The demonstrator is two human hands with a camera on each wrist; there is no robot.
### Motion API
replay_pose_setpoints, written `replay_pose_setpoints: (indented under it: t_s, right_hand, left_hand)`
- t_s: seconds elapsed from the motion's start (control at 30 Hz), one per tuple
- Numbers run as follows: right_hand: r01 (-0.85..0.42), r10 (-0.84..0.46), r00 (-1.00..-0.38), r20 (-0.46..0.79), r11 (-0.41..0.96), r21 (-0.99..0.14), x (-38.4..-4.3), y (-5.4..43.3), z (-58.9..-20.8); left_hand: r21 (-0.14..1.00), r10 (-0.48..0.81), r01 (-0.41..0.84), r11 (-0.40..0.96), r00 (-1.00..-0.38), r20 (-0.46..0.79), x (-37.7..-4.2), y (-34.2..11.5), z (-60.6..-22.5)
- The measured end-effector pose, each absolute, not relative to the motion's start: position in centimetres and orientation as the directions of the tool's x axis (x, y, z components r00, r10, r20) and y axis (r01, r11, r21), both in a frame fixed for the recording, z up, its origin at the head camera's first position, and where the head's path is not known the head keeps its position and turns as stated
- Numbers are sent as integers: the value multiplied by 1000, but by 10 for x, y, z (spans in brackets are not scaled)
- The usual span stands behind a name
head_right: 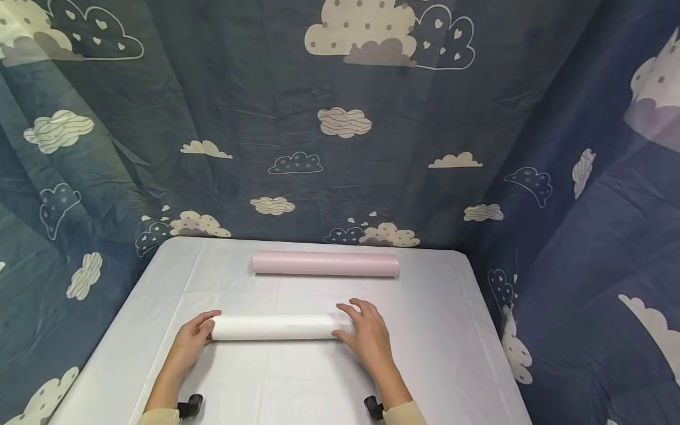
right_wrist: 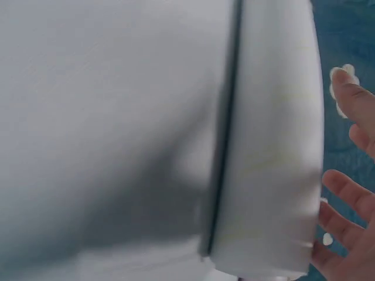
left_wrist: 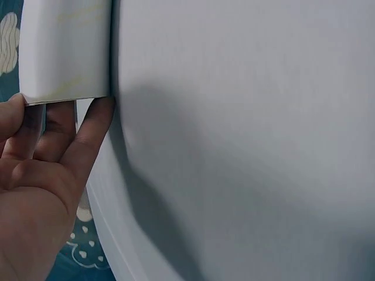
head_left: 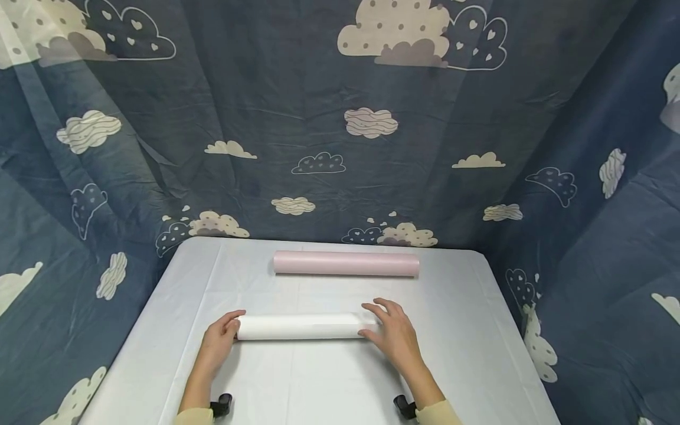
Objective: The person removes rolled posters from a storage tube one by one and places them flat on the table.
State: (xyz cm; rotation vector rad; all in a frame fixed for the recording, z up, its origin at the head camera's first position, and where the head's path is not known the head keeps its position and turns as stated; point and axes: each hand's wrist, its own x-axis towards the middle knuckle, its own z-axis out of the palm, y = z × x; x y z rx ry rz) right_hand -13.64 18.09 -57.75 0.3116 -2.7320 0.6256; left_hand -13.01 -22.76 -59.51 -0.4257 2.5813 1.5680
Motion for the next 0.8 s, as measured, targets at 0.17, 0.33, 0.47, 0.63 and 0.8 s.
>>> replay_pose_setpoints:
  t_s: [0.17,0.33,0.47,0.63,0.8]
  right_hand:
    - [-253,-129,-930,343,903,-346,-133,185,-588]
    - [-226,-127,-944,305,922,-316,-134,188,-594]
    - [-212,-125,-949,289,932,-293,-136,189,-597]
    - [-204,-116,-949,293,934,-291,-137,189,-597]
    - [-196,-111,-954,279,935,-297,-133,189,-600]
  left_hand:
    - [863,-171,-268,429,-962,-214,-132,-217,-596]
    - [814,-155,-228,535,-973,-172,-133,-214,-590]
    - [714,-132,-139,686,-989,-65,-137,-212,-573]
    - [620,-36,21,784,-996,79,-150,-199,-545]
    - [595,158,168,786,-985,70,-162,-176,-529]
